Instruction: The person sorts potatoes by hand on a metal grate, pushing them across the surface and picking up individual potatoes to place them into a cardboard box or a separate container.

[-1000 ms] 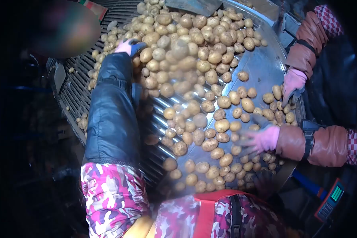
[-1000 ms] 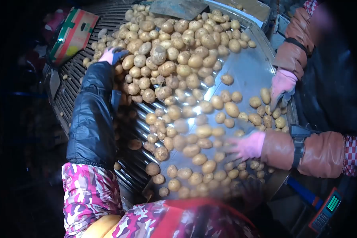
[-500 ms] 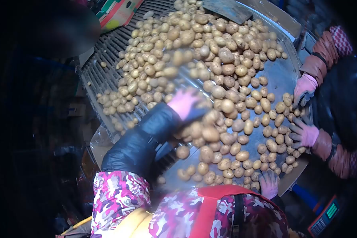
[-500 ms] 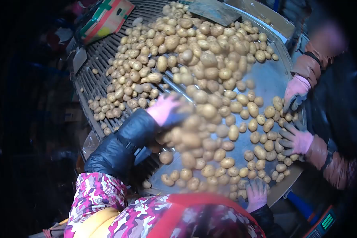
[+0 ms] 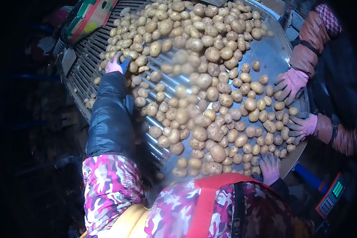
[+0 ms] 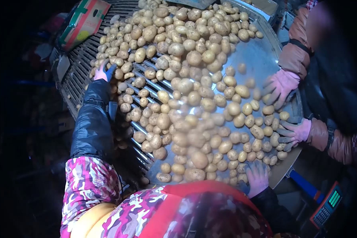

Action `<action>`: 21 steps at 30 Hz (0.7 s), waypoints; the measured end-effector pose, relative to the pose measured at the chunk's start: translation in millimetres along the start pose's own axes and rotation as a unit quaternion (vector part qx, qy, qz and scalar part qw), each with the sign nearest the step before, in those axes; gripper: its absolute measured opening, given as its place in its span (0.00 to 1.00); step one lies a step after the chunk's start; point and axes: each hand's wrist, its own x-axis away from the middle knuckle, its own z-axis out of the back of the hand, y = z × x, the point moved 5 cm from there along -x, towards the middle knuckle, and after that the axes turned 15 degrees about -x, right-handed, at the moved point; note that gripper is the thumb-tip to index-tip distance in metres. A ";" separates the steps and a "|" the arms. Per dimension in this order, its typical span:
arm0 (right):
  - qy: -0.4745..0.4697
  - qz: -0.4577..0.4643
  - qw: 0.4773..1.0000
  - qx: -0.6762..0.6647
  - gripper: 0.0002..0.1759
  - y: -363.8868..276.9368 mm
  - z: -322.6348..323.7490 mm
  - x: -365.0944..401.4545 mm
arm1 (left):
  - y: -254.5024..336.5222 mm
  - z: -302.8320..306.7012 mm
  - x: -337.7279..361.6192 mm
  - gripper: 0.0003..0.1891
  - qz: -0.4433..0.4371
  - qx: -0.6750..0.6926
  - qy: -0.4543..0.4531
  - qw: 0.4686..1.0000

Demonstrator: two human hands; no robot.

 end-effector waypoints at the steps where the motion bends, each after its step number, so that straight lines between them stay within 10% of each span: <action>1: -0.003 0.001 1.000 -0.005 0.41 -2.5 3.4 -1.9 | 5.0 5.6 8.2 0.41 -0.033 -0.032 -0.028 0.999; 6: -0.004 0.006 1.000 -0.018 0.40 -3.8 6.0 -4.8 | 79.4 35.3 130.6 0.40 -0.065 -0.117 -0.086 0.987; 10: 0.022 0.011 1.000 -0.009 0.38 -2.6 5.0 -2.9 | 76.0 9.2 191.9 0.42 -0.097 0.154 -0.174 0.968; 17: 0.051 0.030 0.998 -0.015 0.33 -12.2 9.1 -4.3 | 133.5 78.0 323.7 0.56 -0.205 -0.036 -0.294 0.933; 20: 0.045 0.016 0.999 -0.016 0.33 -6.5 4.8 -6.6 | 159.9 96.6 337.8 0.42 -0.290 -0.043 -0.500 0.815; 21: 0.042 0.015 0.999 -0.021 0.33 -6.2 4.7 -5.7 | 164.0 100.1 321.1 0.37 -0.346 -0.009 -0.439 0.829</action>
